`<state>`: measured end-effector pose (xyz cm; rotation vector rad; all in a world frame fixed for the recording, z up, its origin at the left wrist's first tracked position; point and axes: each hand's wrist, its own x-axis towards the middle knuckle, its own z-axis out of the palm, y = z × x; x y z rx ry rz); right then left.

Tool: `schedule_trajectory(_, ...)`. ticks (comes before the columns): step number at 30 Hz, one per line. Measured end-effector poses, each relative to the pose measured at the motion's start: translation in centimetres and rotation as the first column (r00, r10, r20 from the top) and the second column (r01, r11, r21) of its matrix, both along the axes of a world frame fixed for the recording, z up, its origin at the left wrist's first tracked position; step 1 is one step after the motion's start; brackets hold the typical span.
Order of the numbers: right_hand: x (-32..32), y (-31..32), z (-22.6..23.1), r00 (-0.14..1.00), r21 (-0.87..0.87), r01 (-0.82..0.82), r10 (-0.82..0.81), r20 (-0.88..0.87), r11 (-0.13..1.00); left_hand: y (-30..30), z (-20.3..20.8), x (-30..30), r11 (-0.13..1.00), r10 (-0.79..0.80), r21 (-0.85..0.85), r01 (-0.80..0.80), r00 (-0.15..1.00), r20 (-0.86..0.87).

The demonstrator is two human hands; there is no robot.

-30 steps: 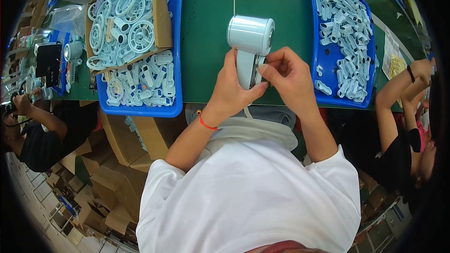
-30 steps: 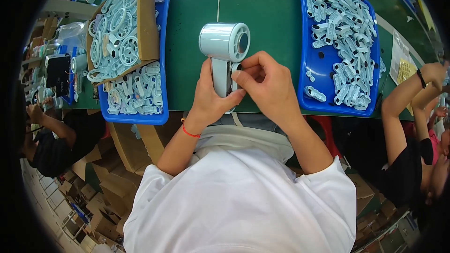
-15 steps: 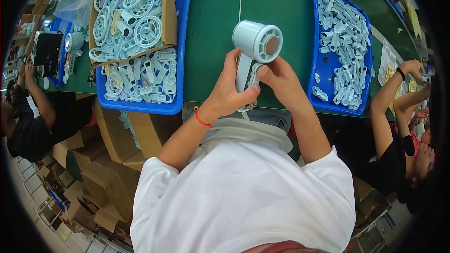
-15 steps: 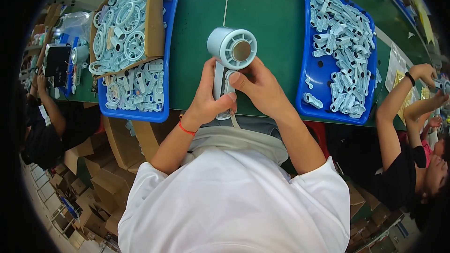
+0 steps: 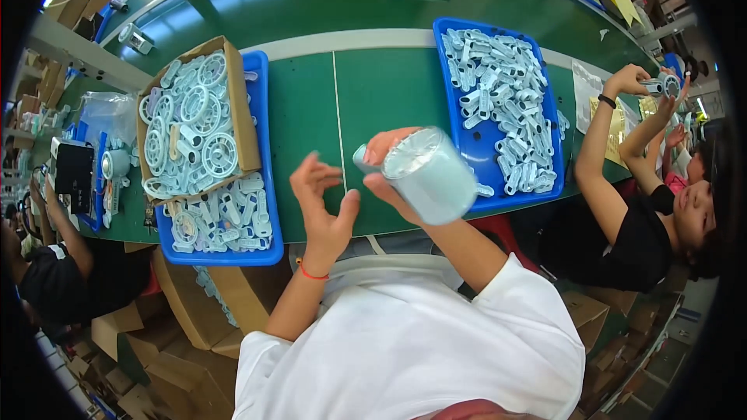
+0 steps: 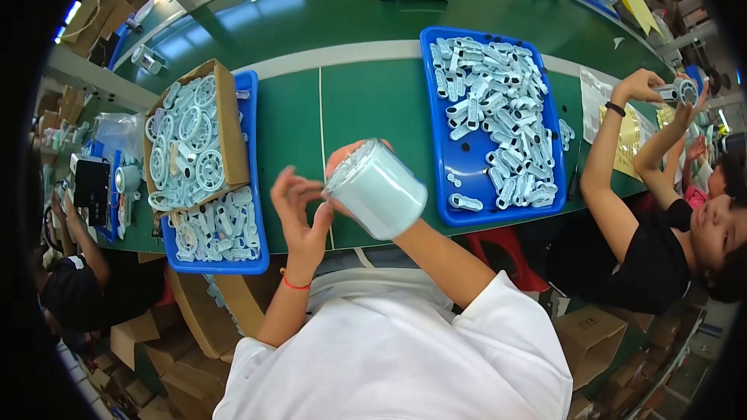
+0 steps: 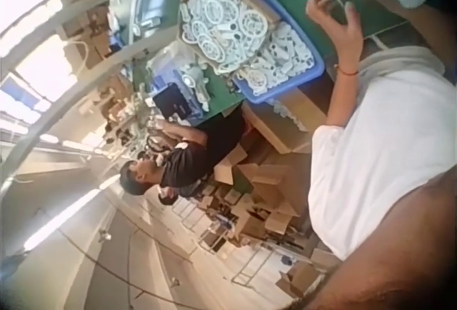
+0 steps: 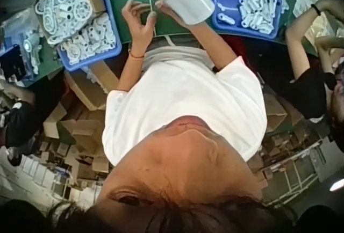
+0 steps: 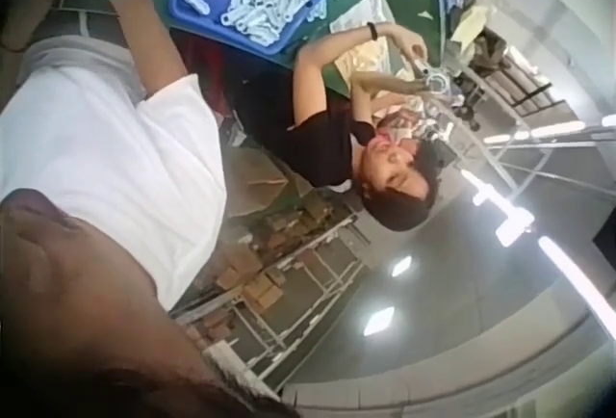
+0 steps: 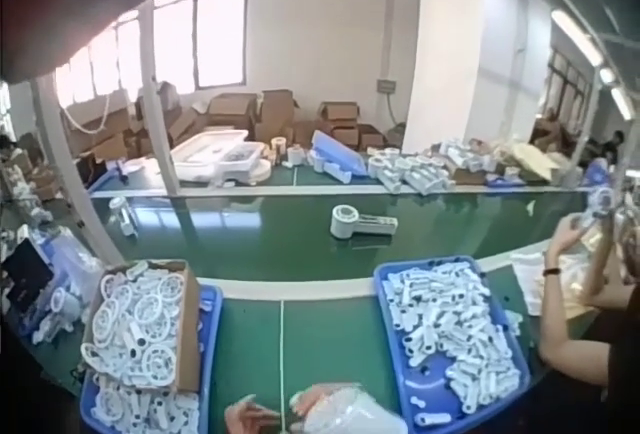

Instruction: Assemble plastic components of handheld fans at a production line workstation.

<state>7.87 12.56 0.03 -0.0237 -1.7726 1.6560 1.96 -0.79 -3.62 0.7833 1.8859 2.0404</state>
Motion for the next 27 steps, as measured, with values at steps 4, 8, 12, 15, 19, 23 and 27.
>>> schedule_trajectory(4, -0.5, 0.0, -2.2, 0.942, 0.477, 0.208, -0.306, 0.138, 0.854, 0.0, -0.2, -0.3, 0.983, -0.094, -0.158, 0.094, 0.996, 0.011)
schedule_trajectory(8, 0.2, 0.2, 3.9, 0.975, 0.322, 0.118, -0.171, 0.142, 0.939, -1.4, 0.8, -0.1, 0.995, -0.031, -0.085, 0.051, 0.975, 0.220)
schedule_trajectory(12, 1.4, 0.3, -6.0, 0.945, 0.521, 0.072, -0.225, 0.238, 0.851, 5.1, 5.6, -2.1, 0.954, 0.199, 0.242, -0.178, 0.978, -0.063)
schedule_trajectory(15, 3.3, -0.4, -5.1, 0.928, -0.101, 0.023, 0.016, 0.372, 0.995, 12.9, 9.6, -5.9, 0.980, 0.052, 0.199, -0.022, 0.988, -0.147)
schedule_trajectory(19, 4.1, -1.3, -5.6, 0.996, 0.172, 0.010, -0.024, 0.084, 0.985, 25.3, 8.2, -14.9, 0.937, -0.274, -0.344, 0.069, 0.754, -0.597)
schedule_trajectory(23, 4.9, -1.4, -4.4, 0.988, 0.113, 0.108, -0.119, 0.096, 0.988, 37.5, 5.1, -17.2, 0.758, -0.371, -0.603, -0.246, 0.597, -0.711)
schedule_trajectory(27, 4.9, -1.4, -4.1, 0.982, 0.099, 0.159, -0.168, 0.084, 0.982, 43.4, 3.1, -20.8, 0.709, -0.428, -0.692, -0.139, 0.695, -0.578)
